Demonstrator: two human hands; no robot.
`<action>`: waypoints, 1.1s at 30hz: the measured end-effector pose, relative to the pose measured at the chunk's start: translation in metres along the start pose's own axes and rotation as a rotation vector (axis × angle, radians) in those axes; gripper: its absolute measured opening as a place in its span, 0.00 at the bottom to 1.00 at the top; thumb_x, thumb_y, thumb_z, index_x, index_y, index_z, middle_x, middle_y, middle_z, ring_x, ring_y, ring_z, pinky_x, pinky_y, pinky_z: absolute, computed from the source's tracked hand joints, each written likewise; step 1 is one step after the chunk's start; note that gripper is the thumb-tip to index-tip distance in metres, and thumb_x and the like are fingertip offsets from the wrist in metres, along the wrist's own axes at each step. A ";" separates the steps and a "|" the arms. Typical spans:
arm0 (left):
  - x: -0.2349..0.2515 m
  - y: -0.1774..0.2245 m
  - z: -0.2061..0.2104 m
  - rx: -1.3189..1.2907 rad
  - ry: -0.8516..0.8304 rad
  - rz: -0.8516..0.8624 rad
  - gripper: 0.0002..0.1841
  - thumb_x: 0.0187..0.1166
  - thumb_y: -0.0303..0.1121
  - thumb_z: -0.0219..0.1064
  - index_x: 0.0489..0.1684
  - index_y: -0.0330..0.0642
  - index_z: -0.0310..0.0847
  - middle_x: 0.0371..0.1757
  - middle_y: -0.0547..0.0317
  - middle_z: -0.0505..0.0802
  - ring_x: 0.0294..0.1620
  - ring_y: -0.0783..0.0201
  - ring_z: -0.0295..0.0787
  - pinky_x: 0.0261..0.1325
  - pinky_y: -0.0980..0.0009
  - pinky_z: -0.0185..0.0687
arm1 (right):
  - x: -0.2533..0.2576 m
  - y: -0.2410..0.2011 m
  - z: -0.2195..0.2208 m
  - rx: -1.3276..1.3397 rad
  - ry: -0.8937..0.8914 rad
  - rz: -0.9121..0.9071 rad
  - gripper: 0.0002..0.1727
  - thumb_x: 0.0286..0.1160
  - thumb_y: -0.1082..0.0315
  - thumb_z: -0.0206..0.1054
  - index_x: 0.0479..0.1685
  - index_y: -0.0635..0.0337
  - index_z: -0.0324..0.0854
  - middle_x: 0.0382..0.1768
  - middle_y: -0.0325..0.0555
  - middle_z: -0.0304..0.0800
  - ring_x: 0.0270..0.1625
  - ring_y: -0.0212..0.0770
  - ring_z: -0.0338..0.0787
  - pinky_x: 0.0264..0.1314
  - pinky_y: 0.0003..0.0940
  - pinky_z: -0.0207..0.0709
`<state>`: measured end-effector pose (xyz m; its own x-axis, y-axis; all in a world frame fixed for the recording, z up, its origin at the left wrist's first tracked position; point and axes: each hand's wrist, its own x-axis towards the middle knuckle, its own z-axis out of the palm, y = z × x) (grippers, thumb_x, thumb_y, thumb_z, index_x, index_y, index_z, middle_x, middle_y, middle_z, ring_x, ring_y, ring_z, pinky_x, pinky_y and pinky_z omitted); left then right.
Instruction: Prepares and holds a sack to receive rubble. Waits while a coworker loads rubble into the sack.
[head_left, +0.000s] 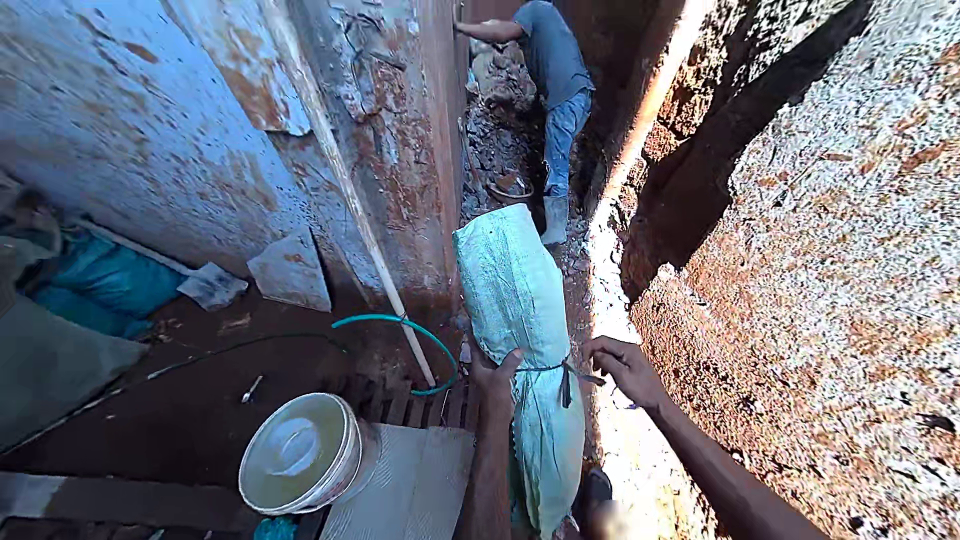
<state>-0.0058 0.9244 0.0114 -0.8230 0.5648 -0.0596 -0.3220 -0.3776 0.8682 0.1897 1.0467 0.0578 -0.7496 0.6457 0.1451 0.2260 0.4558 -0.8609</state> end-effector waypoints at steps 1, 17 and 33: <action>0.008 0.004 0.003 -0.021 0.006 -0.007 0.54 0.55 0.20 0.76 0.91 0.31 0.47 0.79 0.40 0.77 0.74 0.62 0.80 0.74 0.68 0.80 | 0.013 0.007 0.003 -0.069 0.002 -0.084 0.18 0.77 0.73 0.54 0.53 0.66 0.90 0.47 0.49 0.93 0.44 0.35 0.90 0.51 0.34 0.85; 0.150 -0.119 0.138 -0.130 0.378 0.177 0.30 0.72 0.19 0.63 0.77 0.25 0.60 0.60 0.48 0.87 0.54 0.74 0.87 0.60 0.76 0.85 | 0.281 0.155 -0.117 0.521 -0.498 -0.143 0.05 0.68 0.74 0.65 0.35 0.59 0.86 0.43 0.37 0.91 0.49 0.30 0.89 0.56 0.31 0.85; 0.194 -0.092 0.176 -0.103 0.759 0.398 0.51 0.61 0.14 0.75 0.93 0.37 0.51 0.85 0.37 0.72 0.75 0.52 0.80 0.72 0.58 0.82 | 0.306 0.120 -0.080 -0.094 -0.294 -0.292 0.27 0.75 0.58 0.72 0.69 0.64 0.82 0.67 0.62 0.84 0.68 0.58 0.86 0.71 0.57 0.80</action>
<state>-0.0531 1.1977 0.0064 -0.9618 -0.2524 -0.1057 0.0458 -0.5291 0.8473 0.0374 1.3481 0.0378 -0.9330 0.2854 0.2193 0.0236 0.6566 -0.7539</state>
